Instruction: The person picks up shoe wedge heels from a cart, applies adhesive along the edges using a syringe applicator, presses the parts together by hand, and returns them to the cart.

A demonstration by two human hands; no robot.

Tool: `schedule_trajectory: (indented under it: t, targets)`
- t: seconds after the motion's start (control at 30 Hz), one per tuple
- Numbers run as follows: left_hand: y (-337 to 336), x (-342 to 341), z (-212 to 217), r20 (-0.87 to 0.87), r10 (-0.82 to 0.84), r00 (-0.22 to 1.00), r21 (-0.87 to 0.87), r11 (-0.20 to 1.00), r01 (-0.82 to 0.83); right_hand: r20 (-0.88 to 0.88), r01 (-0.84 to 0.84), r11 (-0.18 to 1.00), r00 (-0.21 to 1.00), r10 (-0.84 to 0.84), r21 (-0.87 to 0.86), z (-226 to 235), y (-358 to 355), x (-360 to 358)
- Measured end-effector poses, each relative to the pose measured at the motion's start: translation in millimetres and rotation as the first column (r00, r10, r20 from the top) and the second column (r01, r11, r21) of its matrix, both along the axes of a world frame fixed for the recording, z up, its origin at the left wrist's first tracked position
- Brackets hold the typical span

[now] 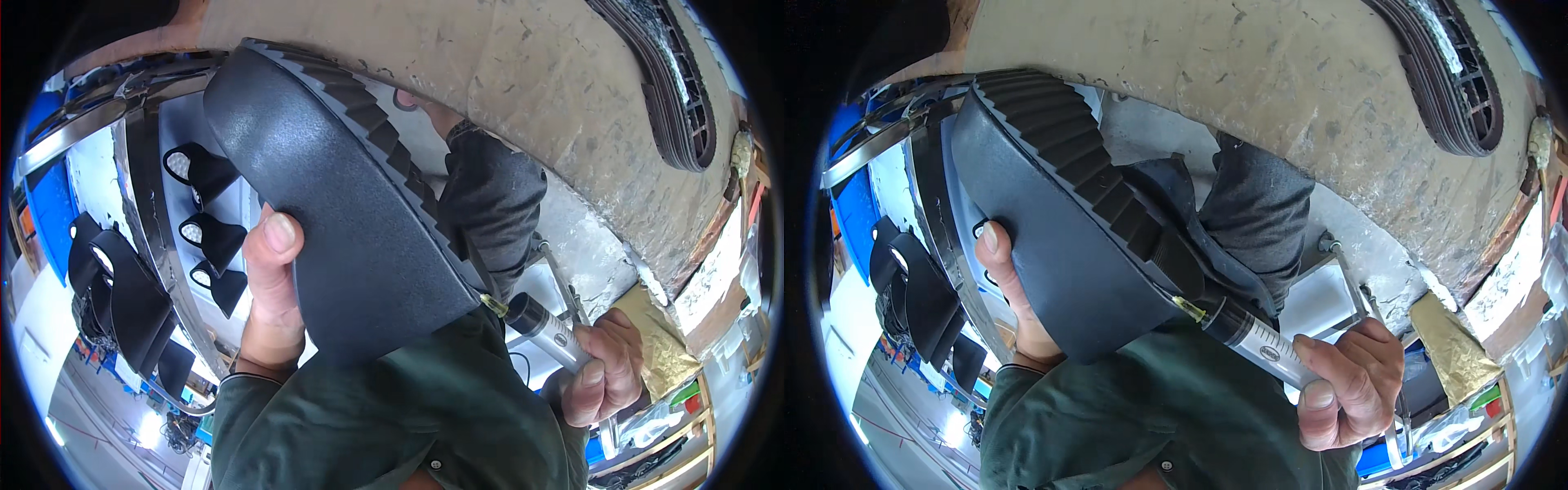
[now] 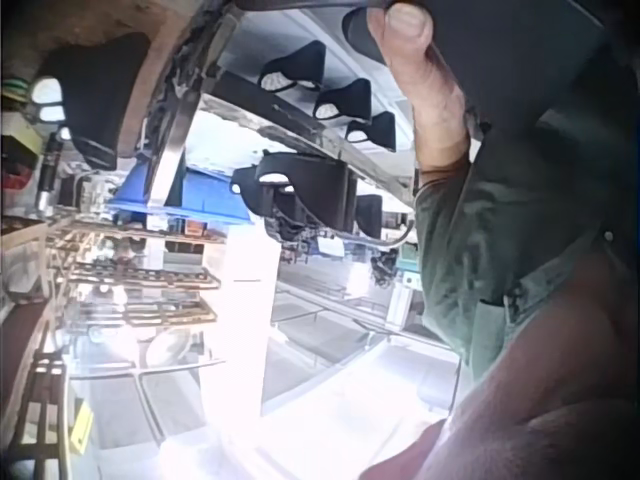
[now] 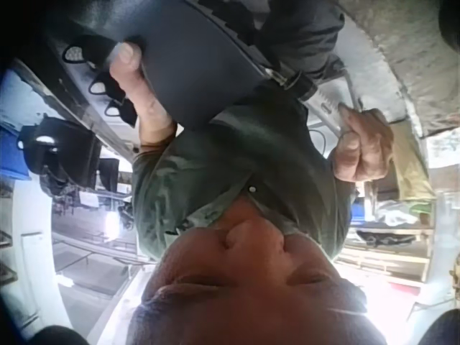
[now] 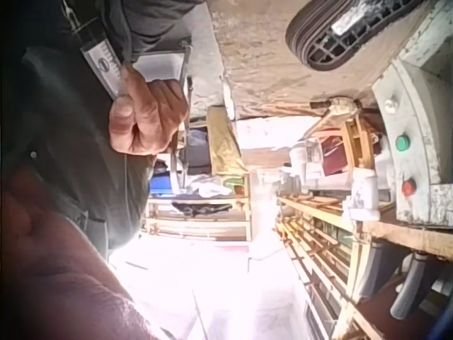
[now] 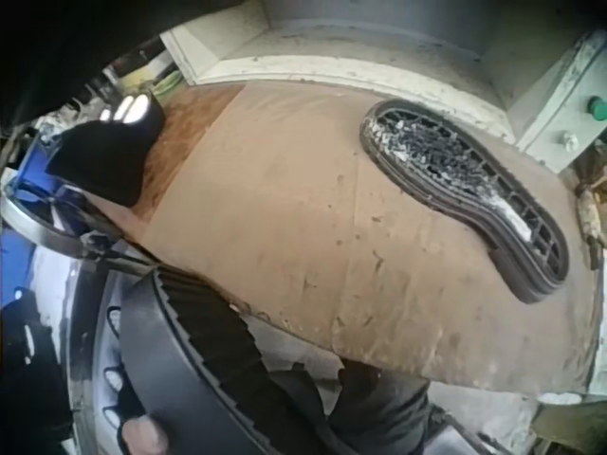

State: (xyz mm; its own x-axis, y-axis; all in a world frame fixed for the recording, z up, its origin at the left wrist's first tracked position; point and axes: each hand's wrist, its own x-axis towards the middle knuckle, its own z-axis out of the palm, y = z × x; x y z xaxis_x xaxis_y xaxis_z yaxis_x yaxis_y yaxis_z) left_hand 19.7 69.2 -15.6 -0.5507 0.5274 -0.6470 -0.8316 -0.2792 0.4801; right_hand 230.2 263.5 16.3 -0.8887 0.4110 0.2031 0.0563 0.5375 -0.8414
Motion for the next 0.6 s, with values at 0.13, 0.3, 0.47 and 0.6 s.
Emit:
schedule_trajectory:
  t: [0.13,0.3,0.47,0.6]
  targets:
    - [-1,-2,6,0.009,-0.035,0.999,-0.040,0.999,0.036,-0.066,-0.002,0.999,0.998,0.000,-0.034,-7,-3,5]
    - [13,4,11,-0.021,0.084,0.996,-0.085,0.993,-0.085,-0.146,-0.039,0.998,0.989,0.030,-0.054,-14,-3,13]
    - [3,-1,7,0.037,0.136,0.990,0.025,0.990,-0.137,-0.200,-0.058,0.994,0.979,0.038,-0.096,-25,-2,19]
    - [0,-4,3,0.043,0.095,0.995,0.128,0.987,-0.100,-0.224,-0.036,0.995,0.974,0.013,-0.095,-32,-3,19]
